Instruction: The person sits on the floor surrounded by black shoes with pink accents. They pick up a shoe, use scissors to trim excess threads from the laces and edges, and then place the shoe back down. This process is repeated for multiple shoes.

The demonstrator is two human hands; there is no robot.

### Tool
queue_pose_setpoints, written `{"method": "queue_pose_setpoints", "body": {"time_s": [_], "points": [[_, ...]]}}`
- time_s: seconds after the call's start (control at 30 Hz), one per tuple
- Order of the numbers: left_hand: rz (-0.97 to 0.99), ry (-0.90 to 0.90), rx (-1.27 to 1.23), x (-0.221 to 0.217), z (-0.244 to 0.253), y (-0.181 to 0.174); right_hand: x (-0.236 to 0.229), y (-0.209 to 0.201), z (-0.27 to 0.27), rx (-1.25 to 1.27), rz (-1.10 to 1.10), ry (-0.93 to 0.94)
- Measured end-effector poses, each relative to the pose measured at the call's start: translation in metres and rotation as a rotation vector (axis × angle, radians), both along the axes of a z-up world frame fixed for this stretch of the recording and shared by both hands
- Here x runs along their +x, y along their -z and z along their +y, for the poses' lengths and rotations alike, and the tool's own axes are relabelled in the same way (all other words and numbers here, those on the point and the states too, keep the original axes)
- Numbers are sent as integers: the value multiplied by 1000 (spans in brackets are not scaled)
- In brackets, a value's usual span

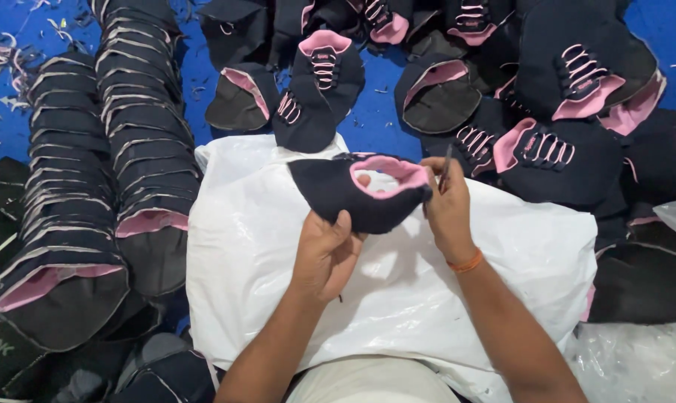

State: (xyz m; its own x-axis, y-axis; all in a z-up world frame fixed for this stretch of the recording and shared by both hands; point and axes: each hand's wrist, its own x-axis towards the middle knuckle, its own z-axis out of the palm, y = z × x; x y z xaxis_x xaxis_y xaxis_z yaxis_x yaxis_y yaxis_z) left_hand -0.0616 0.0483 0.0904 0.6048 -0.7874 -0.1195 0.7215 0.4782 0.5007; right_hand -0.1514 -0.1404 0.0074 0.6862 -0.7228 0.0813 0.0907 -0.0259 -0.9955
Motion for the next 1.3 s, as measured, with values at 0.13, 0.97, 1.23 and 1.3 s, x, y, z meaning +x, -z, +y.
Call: {"method": "queue_pose_setpoints", "body": {"time_s": [0.13, 0.97, 1.23, 1.3], "points": [[-77, -18, 31, 6, 3, -1, -12, -25, 5, -184, -140, -7], [-1102, -569, 705, 20, 15, -13, -31, -14, -18, 538, -281, -121], [-965, -388, 504, 36, 38, -1, -33, -5, -28, 682, -357, -159], [-823, -271, 583, 33, 40, 5, -35, 3, -32, 751, -382, -203]]}}
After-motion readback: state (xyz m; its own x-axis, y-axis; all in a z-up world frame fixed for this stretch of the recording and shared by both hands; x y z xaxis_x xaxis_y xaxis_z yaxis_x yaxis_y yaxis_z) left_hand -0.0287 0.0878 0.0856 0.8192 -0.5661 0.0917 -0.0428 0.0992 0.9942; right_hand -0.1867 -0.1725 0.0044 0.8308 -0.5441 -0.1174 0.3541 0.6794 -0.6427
